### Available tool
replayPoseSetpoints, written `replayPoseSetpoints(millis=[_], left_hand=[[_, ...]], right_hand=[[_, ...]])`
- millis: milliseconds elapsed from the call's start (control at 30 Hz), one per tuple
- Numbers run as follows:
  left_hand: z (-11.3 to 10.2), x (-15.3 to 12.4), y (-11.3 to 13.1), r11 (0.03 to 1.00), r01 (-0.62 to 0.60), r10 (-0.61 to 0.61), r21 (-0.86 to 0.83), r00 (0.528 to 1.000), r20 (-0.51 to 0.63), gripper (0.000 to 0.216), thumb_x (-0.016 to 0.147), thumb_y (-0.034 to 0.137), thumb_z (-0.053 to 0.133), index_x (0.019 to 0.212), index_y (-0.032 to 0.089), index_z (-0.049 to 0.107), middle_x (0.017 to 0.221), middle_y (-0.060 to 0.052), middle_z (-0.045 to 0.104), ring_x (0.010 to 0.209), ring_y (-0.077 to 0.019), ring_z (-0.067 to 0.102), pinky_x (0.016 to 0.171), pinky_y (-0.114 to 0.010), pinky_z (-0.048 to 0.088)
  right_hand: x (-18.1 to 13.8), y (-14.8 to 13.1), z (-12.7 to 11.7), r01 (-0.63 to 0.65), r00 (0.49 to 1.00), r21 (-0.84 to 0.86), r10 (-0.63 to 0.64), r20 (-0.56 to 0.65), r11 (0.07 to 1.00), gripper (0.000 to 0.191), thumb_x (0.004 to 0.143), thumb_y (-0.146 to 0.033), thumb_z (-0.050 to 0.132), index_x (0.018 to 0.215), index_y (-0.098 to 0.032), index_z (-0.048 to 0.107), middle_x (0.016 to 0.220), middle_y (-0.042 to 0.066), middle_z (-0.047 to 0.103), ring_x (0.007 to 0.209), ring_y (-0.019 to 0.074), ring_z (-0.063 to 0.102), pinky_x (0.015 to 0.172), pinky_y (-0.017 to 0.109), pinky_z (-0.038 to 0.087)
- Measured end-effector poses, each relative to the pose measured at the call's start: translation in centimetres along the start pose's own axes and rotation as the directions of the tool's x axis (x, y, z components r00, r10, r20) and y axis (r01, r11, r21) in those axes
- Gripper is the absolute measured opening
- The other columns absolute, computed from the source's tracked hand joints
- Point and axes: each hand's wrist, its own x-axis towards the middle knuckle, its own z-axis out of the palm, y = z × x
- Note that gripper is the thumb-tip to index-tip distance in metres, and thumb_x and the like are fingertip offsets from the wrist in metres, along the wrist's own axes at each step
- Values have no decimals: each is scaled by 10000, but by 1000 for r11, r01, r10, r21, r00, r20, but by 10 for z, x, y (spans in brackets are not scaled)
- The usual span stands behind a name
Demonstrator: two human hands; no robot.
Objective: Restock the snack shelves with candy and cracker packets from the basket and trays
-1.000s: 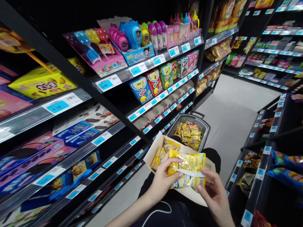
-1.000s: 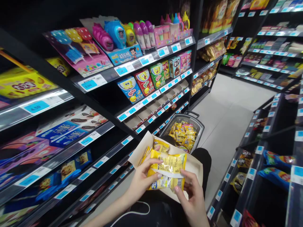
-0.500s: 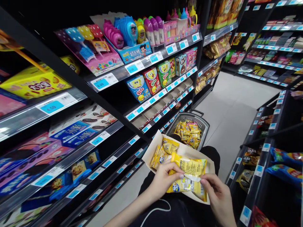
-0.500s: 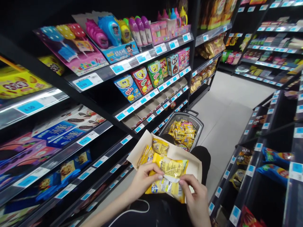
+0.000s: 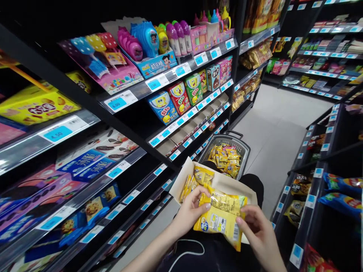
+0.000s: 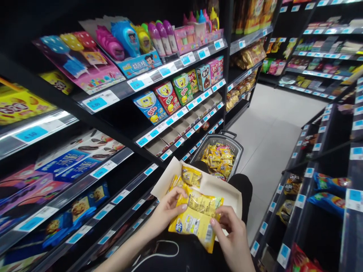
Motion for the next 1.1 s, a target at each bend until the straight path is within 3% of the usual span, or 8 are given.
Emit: replayPoseSetpoints(millis=[200,333,500,600,700,933,1033,1100], left_hand=[[-1,-4,0,832,392,-307,-393,915,263,126,667,203,695,762,126,725,731,-50,693,676,-149,622,674,-248,444],[-3,-4,8,754,441,-250,-487,878,407,470,474,92,716,939,159,745,958,-81,734,918,-238,657,830,-314,469],[2,0,5,918,368,-338,-149,921,194,214,627,242,754,819,151,729,777,-56,732,669,-185,678,660,-278,496],[3,3,0,930,338,-347,141,937,44,312,709,429,666,647,124,643,510,-4,616,384,-105,528,433,-203,375],[2,4,2,899,293,-290,325,955,-59,433,712,523,628,525,148,520,377,72,403,320,-54,358,368,-178,241],[3,8,13,890,403,-428,212,900,84,508,658,643,597,576,144,547,439,62,417,350,-40,230,373,-208,196],[-3,11,12,837,240,-329,491,939,101,447,803,557,494,614,156,549,450,49,434,391,-79,365,436,-216,305],[-11,14,8,639,64,-196,767,977,82,374,900,416,410,707,158,599,552,0,556,539,-135,534,565,-244,410]], right_hand=[[-8,-2,-12,-64,998,243,55,43,968,211,769,-423,661,768,-233,753,765,72,714,707,221,661,620,263,525],[-18,8,-9,-215,967,555,256,3,804,385,606,-495,775,889,-235,766,907,109,737,810,306,694,681,360,563],[-13,14,0,-221,929,399,317,-192,890,284,578,-417,816,780,-222,770,769,81,729,674,240,670,601,302,546],[-10,13,3,-222,904,170,268,-332,960,265,649,-441,759,716,-185,741,518,1,571,475,139,498,465,240,438],[-10,9,5,-240,907,1,225,-357,971,338,698,-471,704,567,-169,626,482,-39,398,474,103,358,444,218,329],[-10,5,8,-295,922,279,348,-166,914,424,713,-514,662,521,-189,468,526,-23,461,490,114,400,464,220,361],[-12,7,0,-275,926,170,309,-219,946,389,728,-500,659,539,-183,540,488,-29,450,461,111,396,440,219,343],[-12,10,-12,-246,934,35,247,-258,969,356,738,-489,657,566,-183,595,449,-34,452,424,110,398,410,219,324]])
